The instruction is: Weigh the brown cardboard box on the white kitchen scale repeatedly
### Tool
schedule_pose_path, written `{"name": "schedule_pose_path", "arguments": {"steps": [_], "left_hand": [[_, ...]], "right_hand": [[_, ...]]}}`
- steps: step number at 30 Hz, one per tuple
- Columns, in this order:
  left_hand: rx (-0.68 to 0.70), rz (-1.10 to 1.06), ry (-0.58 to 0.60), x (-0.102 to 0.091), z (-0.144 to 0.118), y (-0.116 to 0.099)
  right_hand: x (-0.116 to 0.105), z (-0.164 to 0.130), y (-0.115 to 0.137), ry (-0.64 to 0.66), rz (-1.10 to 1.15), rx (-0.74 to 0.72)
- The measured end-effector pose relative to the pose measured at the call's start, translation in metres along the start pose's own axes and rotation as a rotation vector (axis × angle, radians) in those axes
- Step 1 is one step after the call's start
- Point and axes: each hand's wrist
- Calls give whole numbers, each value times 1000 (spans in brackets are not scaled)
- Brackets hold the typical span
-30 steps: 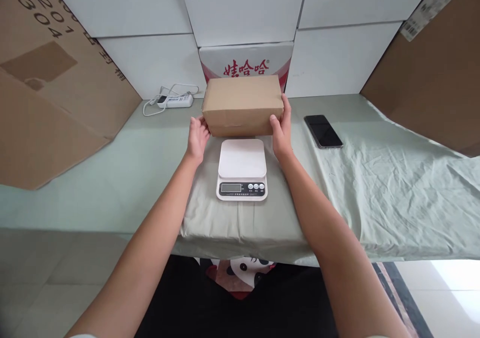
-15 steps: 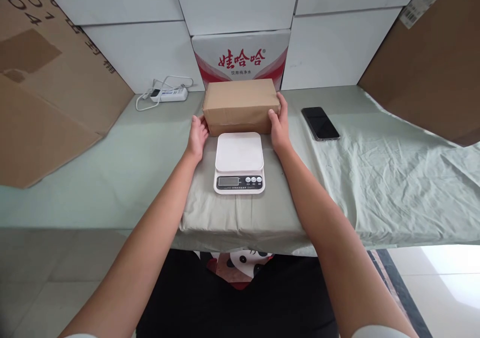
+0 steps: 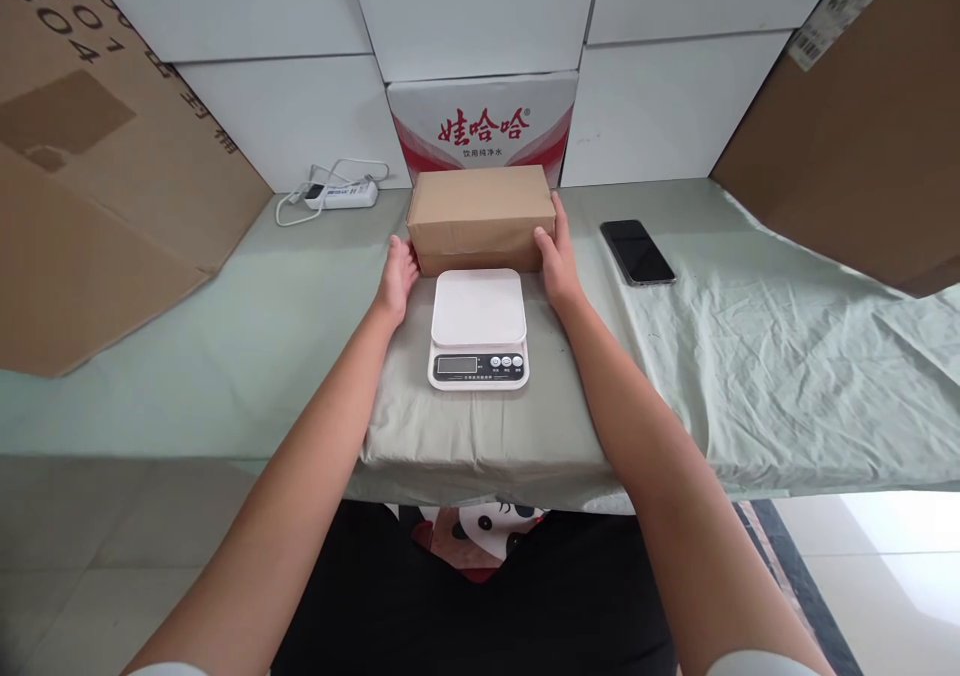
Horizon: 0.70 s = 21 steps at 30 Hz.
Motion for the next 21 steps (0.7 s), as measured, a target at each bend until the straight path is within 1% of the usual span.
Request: {"name": "schedule_pose_path", "arguments": {"steps": [2,5,7,10,14,17,21], "left_hand": [[35,31,4,-1,-2,-2],[187,94,3,-6,-12,-15],[292,116,-3,-7,-25,-25],[376,114,-8,-6,-49,-38],[381,87,7,-2,-82,-44],[345,80,38,-2,-107,-43],[275,68,61,-4,-133,-44]], "right_hand": [[0,-1,1,17,6,-19],[-2,-8,12,-10,31,-93],[-5,-17,25,-34,30,-148],[-11,-33,43,-51,18,-193],[-21,-59,54,-89,-21,-242],[-29,-84,52,-107,-65,-263],[-37,-115,47,-79,-104,-247]]}}
Point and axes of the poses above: each hand's wrist, its own z-axis towards the middle knuckle, its own x-axis out of the palm, y = z × x, and after that the axes turned 3 degrees about x, right-handed
